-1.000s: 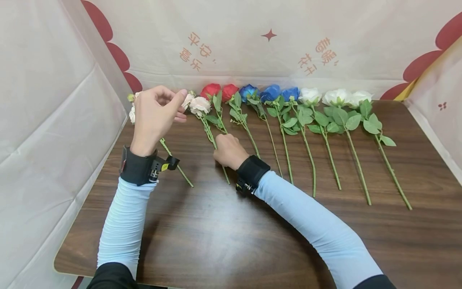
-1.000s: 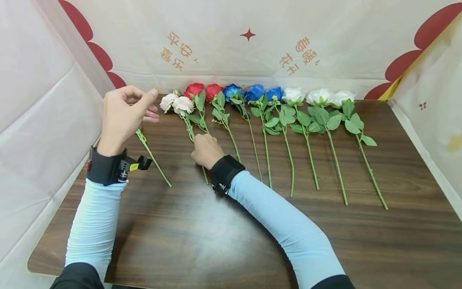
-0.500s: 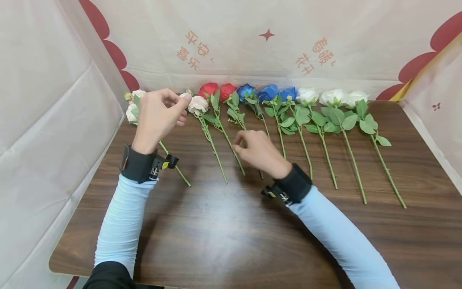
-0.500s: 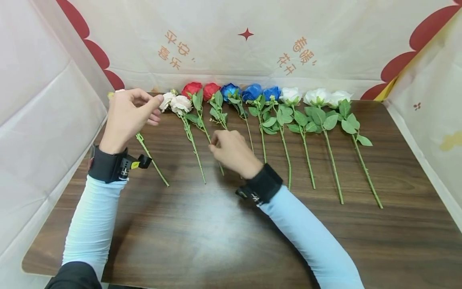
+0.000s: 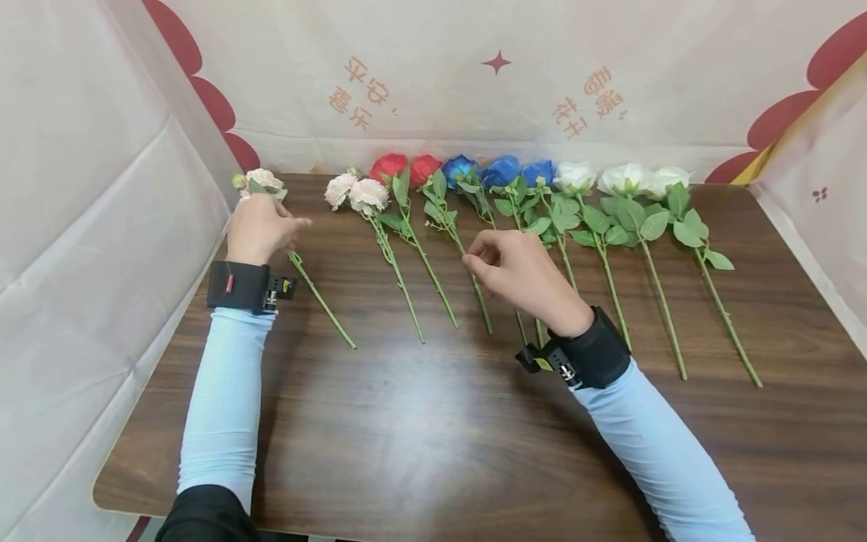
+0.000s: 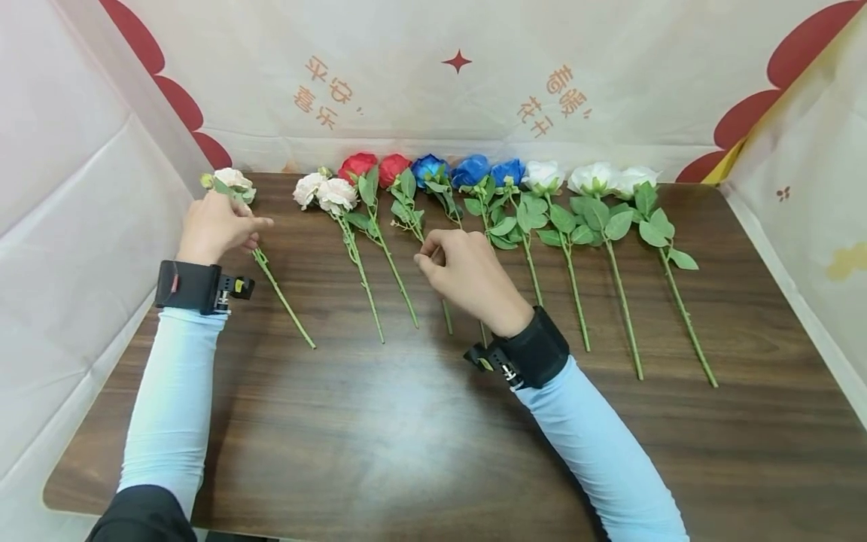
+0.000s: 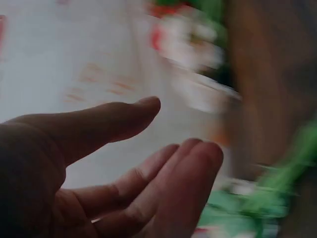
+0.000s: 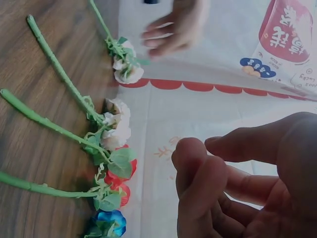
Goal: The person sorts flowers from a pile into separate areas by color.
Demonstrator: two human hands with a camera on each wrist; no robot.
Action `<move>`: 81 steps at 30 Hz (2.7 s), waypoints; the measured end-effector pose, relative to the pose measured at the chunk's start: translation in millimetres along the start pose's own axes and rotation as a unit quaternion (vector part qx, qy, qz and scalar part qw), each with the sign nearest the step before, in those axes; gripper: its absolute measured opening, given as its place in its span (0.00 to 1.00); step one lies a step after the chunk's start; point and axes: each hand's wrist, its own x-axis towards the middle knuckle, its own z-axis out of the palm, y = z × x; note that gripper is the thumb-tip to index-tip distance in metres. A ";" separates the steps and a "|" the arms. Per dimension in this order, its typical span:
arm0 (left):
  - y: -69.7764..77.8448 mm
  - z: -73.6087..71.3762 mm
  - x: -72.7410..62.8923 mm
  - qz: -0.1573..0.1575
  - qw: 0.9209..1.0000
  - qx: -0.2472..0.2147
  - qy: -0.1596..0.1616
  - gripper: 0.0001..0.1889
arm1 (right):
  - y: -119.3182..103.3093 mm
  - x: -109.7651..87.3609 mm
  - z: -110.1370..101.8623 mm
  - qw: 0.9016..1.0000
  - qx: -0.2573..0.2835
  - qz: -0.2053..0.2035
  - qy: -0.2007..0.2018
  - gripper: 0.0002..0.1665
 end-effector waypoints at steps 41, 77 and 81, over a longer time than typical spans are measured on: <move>8.3 -13.0 5.4 -0.071 0.981 -0.172 -0.047 0.23 | 12.8 2.9 2.9 1.000 0.005 -0.001 -0.013 0.09; 74.3 -19.7 -37.4 0.066 0.930 -0.360 -0.042 0.28 | -17.8 -8.1 78.8 0.983 0.165 0.021 -0.071 0.10; 55.0 -50.4 -41.8 0.087 0.878 -0.469 0.048 0.24 | -20.6 -2.4 92.6 0.988 0.124 0.035 -0.087 0.12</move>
